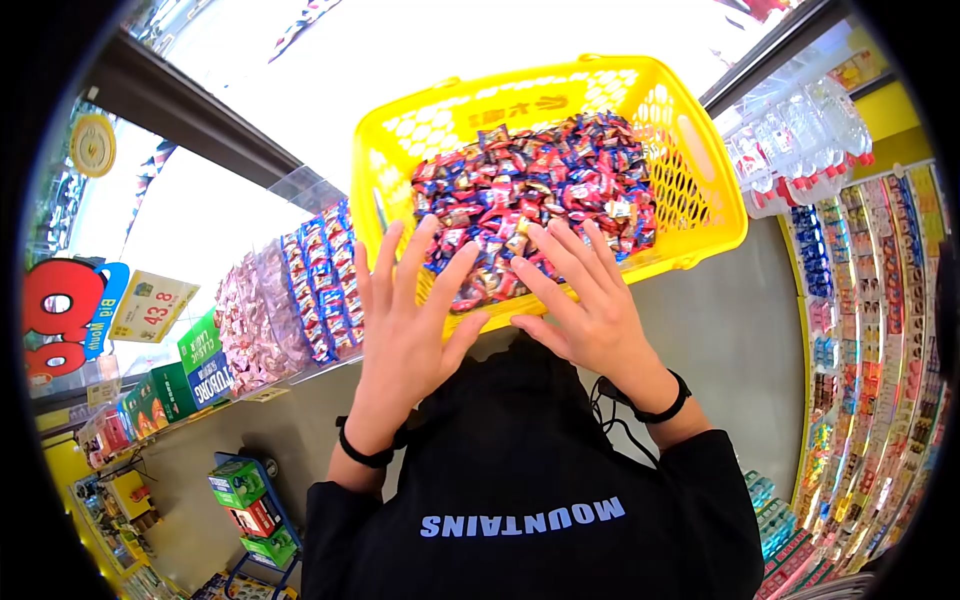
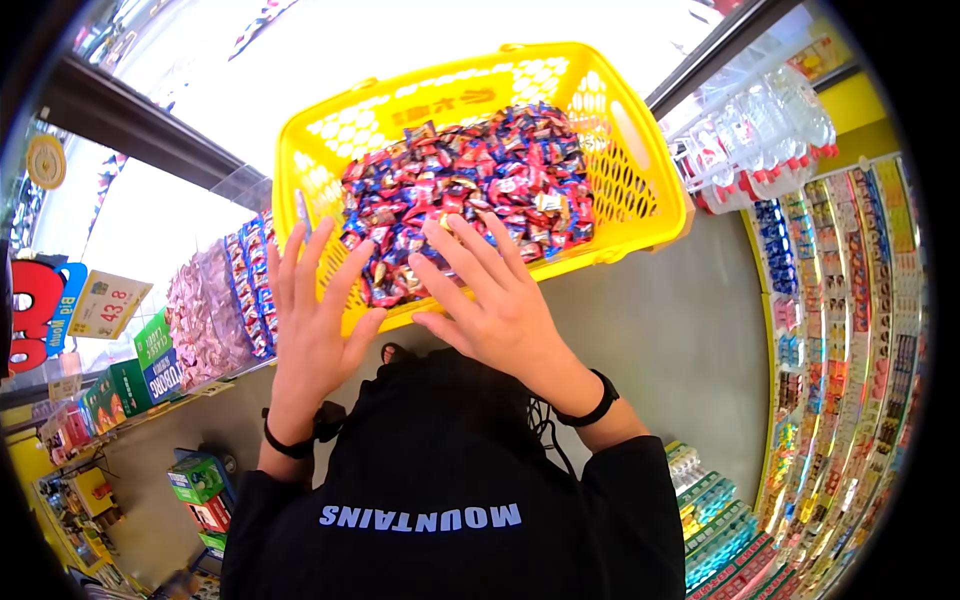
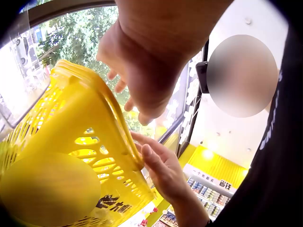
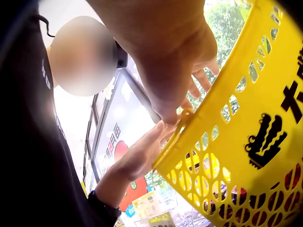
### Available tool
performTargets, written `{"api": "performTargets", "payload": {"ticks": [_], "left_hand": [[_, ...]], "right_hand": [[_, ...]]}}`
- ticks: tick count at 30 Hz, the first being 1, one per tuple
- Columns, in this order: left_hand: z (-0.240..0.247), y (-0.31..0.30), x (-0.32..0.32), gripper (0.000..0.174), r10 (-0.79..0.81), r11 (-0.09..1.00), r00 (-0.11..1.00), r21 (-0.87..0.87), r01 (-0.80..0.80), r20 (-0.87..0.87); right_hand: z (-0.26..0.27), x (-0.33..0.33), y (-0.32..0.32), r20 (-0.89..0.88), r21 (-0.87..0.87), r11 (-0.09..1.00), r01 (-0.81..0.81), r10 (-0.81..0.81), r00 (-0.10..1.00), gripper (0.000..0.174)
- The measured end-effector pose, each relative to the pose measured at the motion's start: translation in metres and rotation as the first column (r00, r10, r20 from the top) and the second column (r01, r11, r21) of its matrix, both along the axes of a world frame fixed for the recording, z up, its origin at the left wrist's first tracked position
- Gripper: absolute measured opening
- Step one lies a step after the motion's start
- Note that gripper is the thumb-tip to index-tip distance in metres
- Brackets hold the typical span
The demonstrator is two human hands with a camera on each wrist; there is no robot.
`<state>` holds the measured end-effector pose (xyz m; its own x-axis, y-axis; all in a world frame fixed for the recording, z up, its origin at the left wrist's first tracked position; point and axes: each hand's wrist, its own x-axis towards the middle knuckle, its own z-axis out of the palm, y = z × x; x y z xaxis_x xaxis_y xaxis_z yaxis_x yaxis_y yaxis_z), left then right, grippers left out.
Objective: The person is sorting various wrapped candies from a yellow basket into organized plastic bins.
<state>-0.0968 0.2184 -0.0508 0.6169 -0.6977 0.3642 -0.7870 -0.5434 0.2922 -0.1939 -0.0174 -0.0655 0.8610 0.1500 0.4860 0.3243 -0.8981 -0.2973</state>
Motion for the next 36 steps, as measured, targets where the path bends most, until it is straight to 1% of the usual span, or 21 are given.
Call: {"api": "performTargets", "payload": {"ticks": [3, 7, 9, 11, 13, 14, 15, 17, 19, 20, 25, 29, 30, 33, 34, 36], "left_hand": [[0.022, -0.013, 0.000, 0.068, 0.010, 0.999, 0.999, 0.045, -0.011, 0.031], [0.051, -0.035, 0.015, 0.072, 0.008, 0.990, 0.986, 0.138, -0.032, 0.168], [0.064, -0.054, 0.026, 0.068, 0.008, 0.988, 0.971, 0.150, -0.045, 0.240], [0.077, -0.073, 0.035, 0.066, 0.007, 0.987, 0.953, 0.150, -0.055, 0.302], [0.088, -0.096, 0.043, 0.060, -0.007, 0.990, 0.948, 0.134, -0.038, 0.319], [0.093, -0.107, 0.048, 0.058, -0.022, 0.990, 0.942, 0.142, -0.028, 0.334], [0.097, -0.119, 0.054, 0.057, -0.038, 0.989, 0.936, 0.149, -0.015, 0.350], [0.100, -0.145, 0.069, 0.054, -0.108, 0.991, 0.936, 0.114, 0.074, 0.334], [0.092, -0.169, 0.089, 0.052, -0.174, 0.984, 0.941, 0.074, 0.160, 0.291], [0.079, -0.182, 0.100, 0.051, -0.177, 0.983, 0.935, 0.098, 0.154, 0.307], [-0.007, -0.227, 0.123, 0.038, -0.326, 0.935, 0.936, 0.193, 0.298, 0.130], [-0.057, -0.237, 0.114, 0.043, -0.301, 0.893, 0.952, 0.367, 0.260, 0.059], [-0.066, -0.238, 0.111, 0.045, -0.300, 0.881, 0.952, 0.402, 0.250, 0.065], [-0.088, -0.240, 0.108, 0.044, -0.275, 0.863, 0.955, 0.467, 0.194, 0.111], [-0.091, -0.240, 0.108, 0.042, -0.264, 0.880, 0.959, 0.432, 0.196, 0.102], [-0.093, -0.241, 0.110, 0.036, -0.240, 0.873, 0.967, 0.456, 0.174, 0.089]], "right_hand": [[0.000, -0.005, -0.031, 0.020, 0.025, 1.000, 0.001, -0.001, 1.000, 0.061], [0.002, -0.010, -0.079, 0.067, 0.023, 0.999, 0.048, -0.049, 0.997, 0.057], [0.000, -0.009, -0.108, 0.109, 0.011, 0.997, 0.074, -0.075, 0.991, 0.056], [0.004, -0.008, -0.135, 0.152, 0.005, 0.992, 0.125, -0.124, 0.981, 0.050], [0.008, -0.008, -0.158, 0.176, 0.014, 0.985, 0.174, -0.174, 0.969, 0.048], [0.004, -0.005, -0.167, 0.205, 0.018, 0.984, 0.177, -0.177, 0.963, 0.046], [0.001, -0.005, -0.172, 0.190, 0.020, 0.985, 0.173, -0.174, 0.966, 0.045], [-0.002, -0.004, -0.176, 0.161, 0.026, 0.986, 0.166, -0.168, 0.973, 0.044], [-0.004, -0.003, -0.177, 0.172, 0.026, 0.986, 0.162, -0.164, 0.971, 0.040], [-0.004, -0.002, -0.177, 0.172, 0.030, 0.986, 0.165, -0.168, 0.971, 0.038], [-0.008, -0.002, -0.175, 0.164, 0.054, 0.982, 0.180, -0.187, 0.969, 0.033], [-0.008, -0.003, -0.174, 0.159, 0.055, 0.981, 0.188, -0.194, 0.968, 0.031], [-0.008, -0.003, -0.174, 0.160, 0.057, 0.980, 0.190, -0.196, 0.967, 0.030], [-0.007, -0.002, -0.173, 0.155, 0.068, 0.980, 0.189, -0.198, 0.968, 0.029], [-0.007, -0.002, -0.174, 0.152, 0.070, 0.979, 0.189, -0.198, 0.968, 0.028], [-0.007, -0.002, -0.173, 0.147, 0.079, 0.979, 0.187, -0.197, 0.969, 0.028]]}}
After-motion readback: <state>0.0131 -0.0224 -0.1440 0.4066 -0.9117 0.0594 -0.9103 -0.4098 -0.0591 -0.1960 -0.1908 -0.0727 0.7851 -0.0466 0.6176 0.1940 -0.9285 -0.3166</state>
